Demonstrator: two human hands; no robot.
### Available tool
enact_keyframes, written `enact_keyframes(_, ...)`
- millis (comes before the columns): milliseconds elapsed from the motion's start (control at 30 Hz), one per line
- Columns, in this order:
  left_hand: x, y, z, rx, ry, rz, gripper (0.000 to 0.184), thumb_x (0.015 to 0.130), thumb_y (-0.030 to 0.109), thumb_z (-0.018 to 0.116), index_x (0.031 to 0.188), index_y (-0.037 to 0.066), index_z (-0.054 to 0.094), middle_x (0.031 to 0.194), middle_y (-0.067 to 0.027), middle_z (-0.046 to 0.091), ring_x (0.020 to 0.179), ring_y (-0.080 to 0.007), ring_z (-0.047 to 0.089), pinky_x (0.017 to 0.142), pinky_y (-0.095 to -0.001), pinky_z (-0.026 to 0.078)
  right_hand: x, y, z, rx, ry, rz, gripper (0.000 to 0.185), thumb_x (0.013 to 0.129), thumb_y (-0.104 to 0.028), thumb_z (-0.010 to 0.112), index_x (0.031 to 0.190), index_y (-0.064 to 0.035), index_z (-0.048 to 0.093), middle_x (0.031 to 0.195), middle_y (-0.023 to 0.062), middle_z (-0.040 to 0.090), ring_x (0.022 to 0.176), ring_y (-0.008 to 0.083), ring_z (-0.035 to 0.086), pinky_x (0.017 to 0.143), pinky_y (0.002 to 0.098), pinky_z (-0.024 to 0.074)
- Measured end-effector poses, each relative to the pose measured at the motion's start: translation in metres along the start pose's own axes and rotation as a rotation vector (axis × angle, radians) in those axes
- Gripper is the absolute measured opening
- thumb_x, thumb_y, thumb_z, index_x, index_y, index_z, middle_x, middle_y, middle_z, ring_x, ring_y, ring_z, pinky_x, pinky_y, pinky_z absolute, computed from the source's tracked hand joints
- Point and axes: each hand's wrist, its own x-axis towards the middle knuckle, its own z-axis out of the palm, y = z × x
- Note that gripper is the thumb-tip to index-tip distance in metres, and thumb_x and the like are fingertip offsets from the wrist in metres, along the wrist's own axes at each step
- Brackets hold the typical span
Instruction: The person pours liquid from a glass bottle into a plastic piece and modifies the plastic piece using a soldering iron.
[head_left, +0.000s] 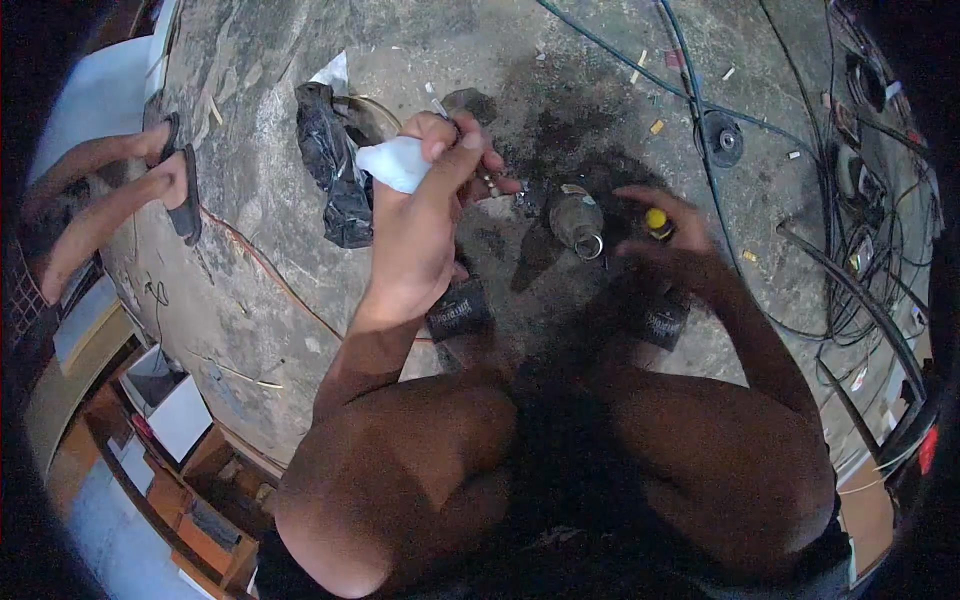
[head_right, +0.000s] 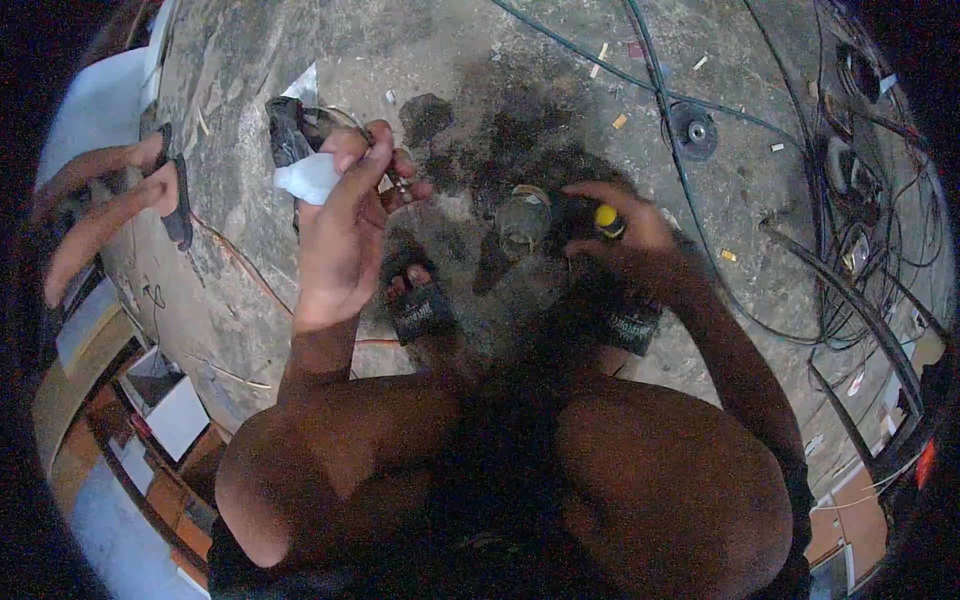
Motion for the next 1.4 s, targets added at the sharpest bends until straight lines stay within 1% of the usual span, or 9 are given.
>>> enact_keyframes(200, 0.001, -0.007, -0.002, 0.214, -0.096, 0.031, 0.023, 0.091, 0.003, 0.060, 0.080, 0.013, 0.042, 0.083, 0.0017, 0.047, 0.078, -0.0100, 0.051, 0.067, -0.0265, 0.046, 0.003, -0.001, 0.037, -0.182, 0.132, -0.212, 0.090, 0.059, -0.038, 0.089, 0.137, -0.0172, 0.050, 0.120, 0.0153, 0.056, 0.113, 0.0353, 0.057, 0.095, 0.0403, 0.0477)
enact_keyframes(300, 0.008, -0.020, -0.011, 0.525, -0.228, 0.273, 0.026, 0.089, 0.005, 0.065, 0.078, 0.010, 0.042, 0.080, 0.0026, 0.045, 0.075, -0.0088, 0.044, 0.066, -0.0230, 0.039, 0.017, 0.000, 0.051, -0.257, 0.252, -0.328, 0.089, 0.058, -0.034, 0.089, 0.137, -0.0181, 0.051, 0.124, 0.0149, 0.056, 0.114, 0.0352, 0.057, 0.095, 0.0411, 0.0488)
enact_keyframes(500, 0.005, -0.021, -0.013, 0.735, -0.233, 0.285, 0.029, 0.085, 0.009, 0.071, 0.075, 0.007, 0.044, 0.076, -0.0002, 0.042, 0.072, -0.0082, 0.039, 0.062, -0.0238, 0.034, 0.043, 0.017, 0.055, -0.259, 0.228, -0.556, 0.074, 0.063, -0.026, 0.086, 0.129, -0.0119, 0.056, 0.121, 0.0137, 0.062, 0.111, 0.0307, 0.062, 0.092, 0.0392, 0.0509)
enact_keyframes(700, -0.002, -0.019, -0.009, 0.822, -0.194, 0.241, 0.029, 0.083, 0.012, 0.073, 0.073, 0.005, 0.047, 0.065, -0.0006, 0.039, 0.063, -0.0087, 0.037, 0.054, -0.0261, 0.033, 0.032, -0.001, 0.045, -0.099, 0.389, -0.240, 0.067, 0.064, -0.020, 0.085, 0.125, -0.0097, 0.058, 0.121, 0.0136, 0.063, 0.111, 0.0305, 0.062, 0.094, 0.0377, 0.0504)
enact_keyframes(800, -0.002, -0.016, -0.004, 0.841, -0.224, 0.215, 0.027, 0.082, 0.013, 0.074, 0.072, 0.004, 0.050, 0.062, -0.0013, 0.042, 0.061, -0.0089, 0.038, 0.053, -0.0272, 0.035, 0.042, -0.015, 0.023, -0.193, 0.619, -0.526, 0.069, 0.061, -0.012, 0.087, 0.122, -0.0027, 0.058, 0.119, 0.0141, 0.063, 0.106, 0.0270, 0.064, 0.089, 0.0334, 0.0513)
enact_keyframes(900, -0.004, -0.014, 0.005, 0.960, -0.215, 0.245, 0.035, 0.083, 0.013, 0.076, 0.069, 0.008, 0.044, 0.062, 0.0050, 0.042, 0.060, -0.0047, 0.038, 0.052, -0.0229, 0.033, 0.040, -0.041, -0.004, -0.335, 0.699, -0.570, 0.069, 0.058, -0.008, 0.085, 0.123, -0.0105, 0.061, 0.121, 0.0113, 0.063, 0.111, 0.0308, 0.061, 0.093, 0.0388, 0.0521)
enact_keyframes(1100, -0.006, -0.012, 0.003, 1.030, -0.186, 0.163, 0.022, 0.082, 0.017, 0.076, 0.081, 0.001, 0.061, 0.066, -0.0010, 0.059, 0.062, -0.0068, 0.051, 0.057, -0.0263, 0.044, 0.036, -0.068, -0.030, -0.478, 0.765, -0.713, 0.076, 0.055, -0.002, 0.083, 0.127, -0.0169, 0.063, 0.127, 0.0086, 0.059, 0.108, 0.0279, 0.063, 0.088, 0.0358, 0.0553)
enact_keyframes(1200, -0.007, -0.014, 0.007, 0.904, -0.150, 0.099, 0.023, 0.081, 0.017, 0.073, 0.074, 0.001, 0.058, 0.057, -0.0088, 0.050, 0.055, -0.0119, 0.044, 0.052, -0.0315, 0.041, 0.040, -0.074, -0.036, -0.597, 0.776, -0.788, 0.078, 0.055, -0.001, 0.083, 0.129, -0.0188, 0.062, 0.127, 0.0079, 0.058, 0.105, 0.0277, 0.064, 0.086, 0.0358, 0.0565)
enact_keyframes(1400, -0.007, -0.013, 0.005, 0.947, -0.163, 0.188, 0.024, 0.080, 0.018, 0.074, 0.076, -0.001, 0.060, 0.059, -0.0090, 0.054, 0.056, -0.0112, 0.046, 0.053, -0.0308, 0.042, 0.045, -0.079, -0.039, -0.625, 0.776, -0.831, 0.079, 0.054, 0.003, 0.081, 0.129, -0.0190, 0.063, 0.124, 0.0090, 0.060, 0.105, 0.0263, 0.063, 0.085, 0.0339, 0.0556)
